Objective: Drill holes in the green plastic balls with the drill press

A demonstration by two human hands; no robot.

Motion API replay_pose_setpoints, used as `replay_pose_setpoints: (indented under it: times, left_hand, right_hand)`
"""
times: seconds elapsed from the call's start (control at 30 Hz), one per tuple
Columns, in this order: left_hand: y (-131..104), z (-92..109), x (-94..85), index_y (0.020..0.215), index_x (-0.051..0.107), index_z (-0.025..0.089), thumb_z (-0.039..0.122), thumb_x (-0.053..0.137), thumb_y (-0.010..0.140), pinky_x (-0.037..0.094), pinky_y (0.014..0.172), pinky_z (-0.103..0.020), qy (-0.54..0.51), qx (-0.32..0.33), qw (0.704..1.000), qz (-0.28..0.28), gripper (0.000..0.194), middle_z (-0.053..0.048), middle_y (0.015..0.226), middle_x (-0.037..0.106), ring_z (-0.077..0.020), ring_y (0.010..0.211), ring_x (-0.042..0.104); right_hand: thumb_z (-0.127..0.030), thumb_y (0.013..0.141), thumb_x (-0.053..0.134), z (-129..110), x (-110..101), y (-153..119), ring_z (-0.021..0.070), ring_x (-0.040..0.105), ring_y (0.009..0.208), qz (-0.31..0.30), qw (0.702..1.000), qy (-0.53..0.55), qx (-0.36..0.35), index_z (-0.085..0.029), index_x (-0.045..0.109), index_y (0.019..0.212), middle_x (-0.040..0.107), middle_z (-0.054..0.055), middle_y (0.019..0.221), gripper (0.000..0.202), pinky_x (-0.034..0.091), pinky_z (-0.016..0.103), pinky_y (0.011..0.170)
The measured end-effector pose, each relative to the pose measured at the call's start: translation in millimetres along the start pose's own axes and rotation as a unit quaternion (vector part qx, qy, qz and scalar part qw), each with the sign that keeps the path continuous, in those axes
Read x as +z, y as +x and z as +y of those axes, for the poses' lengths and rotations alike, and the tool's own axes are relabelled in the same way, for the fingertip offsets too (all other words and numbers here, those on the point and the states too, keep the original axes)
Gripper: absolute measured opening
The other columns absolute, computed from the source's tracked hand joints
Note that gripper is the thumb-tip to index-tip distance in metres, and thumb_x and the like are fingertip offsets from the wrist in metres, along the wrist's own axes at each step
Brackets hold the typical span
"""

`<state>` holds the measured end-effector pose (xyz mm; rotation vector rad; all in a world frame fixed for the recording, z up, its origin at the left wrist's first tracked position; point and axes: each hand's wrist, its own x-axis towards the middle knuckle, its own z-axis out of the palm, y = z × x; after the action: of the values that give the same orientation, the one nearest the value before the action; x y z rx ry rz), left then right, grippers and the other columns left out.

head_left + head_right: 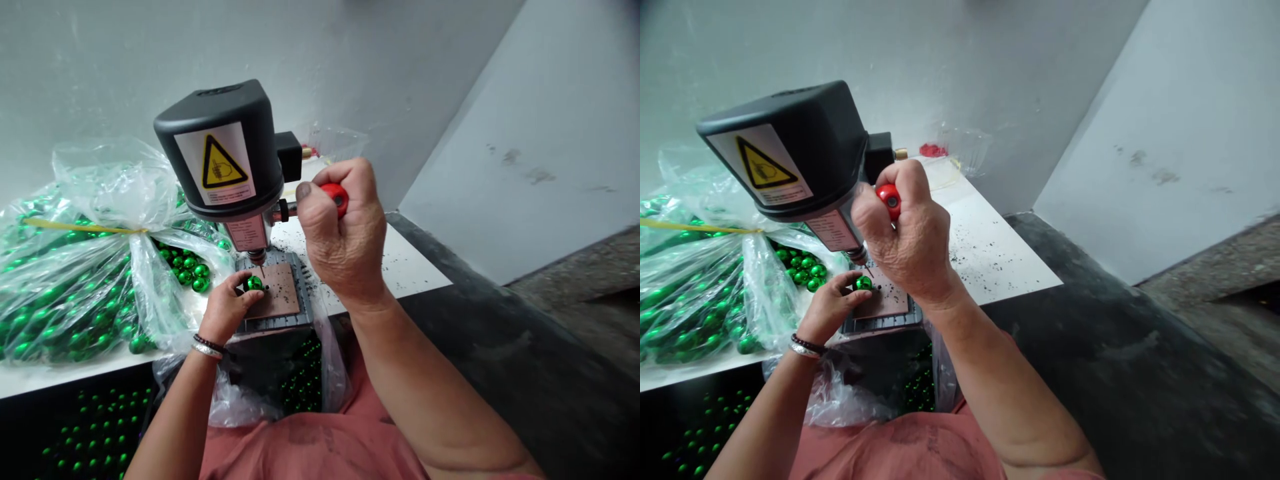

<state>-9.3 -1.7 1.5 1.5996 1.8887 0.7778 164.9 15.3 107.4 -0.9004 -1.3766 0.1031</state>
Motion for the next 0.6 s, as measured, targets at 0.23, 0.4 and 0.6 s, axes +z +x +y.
replay_pose_setpoints:
  times: [0.23,0.4,0.6]
  left_hand:
    - [8,1,6.4,0.112,0.061,0.022,0.041,0.064,0.067,0.044,0.064,-0.027,0.109,0.010,0.994,-0.022,0.050,-0.002,0.079,0.067,-0.0175,0.070,0.060]
    - [11,11,6.2,0.110,0.062,0.022,0.038,0.063,0.068,0.044,0.067,-0.027,0.175,0.041,0.983,-0.023,0.045,-0.002,0.078,0.066,-0.0177,0.071,0.060]
    - [14,12,9.5,0.112,0.061,0.018,0.032,0.066,0.067,0.046,0.083,-0.031,0.181,0.082,0.979,-0.037,0.047,-0.008,0.104,0.065,-0.0210,0.092,0.060]
  right_hand:
    - [-0.038,0.082,0.045,-1,3,16,0.0000,0.034,0.050,-0.001,1.000,-0.001,0.003,-0.020,0.040,0.070,0.037,-0.008,0.059,0.023,0.036,0.014,0.051]
    - [-0.038,0.082,0.045,-2,2,17,0.0025,0.037,0.052,-0.019,0.999,0.018,0.023,-0.020,0.040,0.072,0.041,-0.006,0.062,0.022,0.037,0.016,0.051]
    - [-0.038,0.079,0.050,-3,0,18,0.0052,0.043,0.058,-0.024,0.998,0.036,0.038,-0.021,0.040,0.070,0.043,-0.004,0.065,0.022,0.039,0.016,0.051]
